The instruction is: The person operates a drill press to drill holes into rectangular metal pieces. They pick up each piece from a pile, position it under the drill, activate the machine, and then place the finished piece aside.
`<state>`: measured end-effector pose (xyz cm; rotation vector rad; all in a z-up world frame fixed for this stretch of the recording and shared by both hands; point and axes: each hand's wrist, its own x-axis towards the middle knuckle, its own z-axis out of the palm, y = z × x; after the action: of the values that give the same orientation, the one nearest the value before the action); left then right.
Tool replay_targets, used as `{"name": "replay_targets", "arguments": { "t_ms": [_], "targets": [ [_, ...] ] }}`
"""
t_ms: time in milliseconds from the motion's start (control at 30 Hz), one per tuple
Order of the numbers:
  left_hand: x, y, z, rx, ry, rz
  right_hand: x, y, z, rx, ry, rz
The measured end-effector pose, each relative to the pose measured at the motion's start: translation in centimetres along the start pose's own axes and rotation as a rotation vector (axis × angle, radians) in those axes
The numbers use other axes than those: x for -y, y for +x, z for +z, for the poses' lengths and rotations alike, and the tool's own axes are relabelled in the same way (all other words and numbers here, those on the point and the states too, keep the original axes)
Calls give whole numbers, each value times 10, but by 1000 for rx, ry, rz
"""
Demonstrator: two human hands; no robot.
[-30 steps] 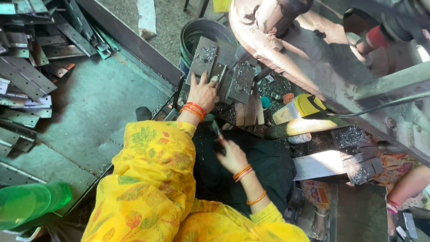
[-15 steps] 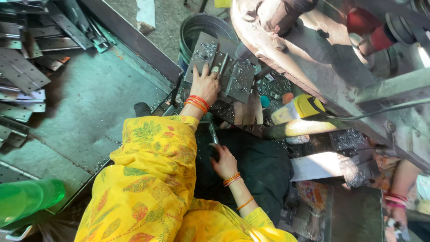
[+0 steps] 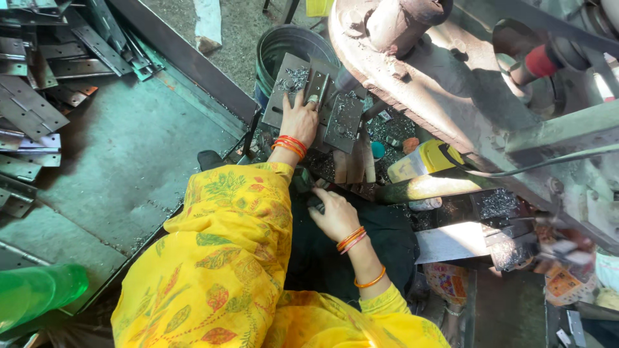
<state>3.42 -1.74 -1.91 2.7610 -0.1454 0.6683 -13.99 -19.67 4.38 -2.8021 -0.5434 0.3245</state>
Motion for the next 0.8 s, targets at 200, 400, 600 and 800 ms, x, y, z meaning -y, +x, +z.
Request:
{"name": "replay_targets", "arguments": {
  "t_ms": [200,400,600,800],
  "targets": [
    [-1,-2,-3,30,36,31,-8,-35,76,-39,103,67],
    [-8,-28,-27,184,131,30,-19,-42,97,-21,209,82],
    [-7,-32,-29,146,149,-2,-4,-21,39,31,109,-5],
    [-4,-4,-9,147,121,-61,-9,-3,10,12,45,-38]
  ]
}}
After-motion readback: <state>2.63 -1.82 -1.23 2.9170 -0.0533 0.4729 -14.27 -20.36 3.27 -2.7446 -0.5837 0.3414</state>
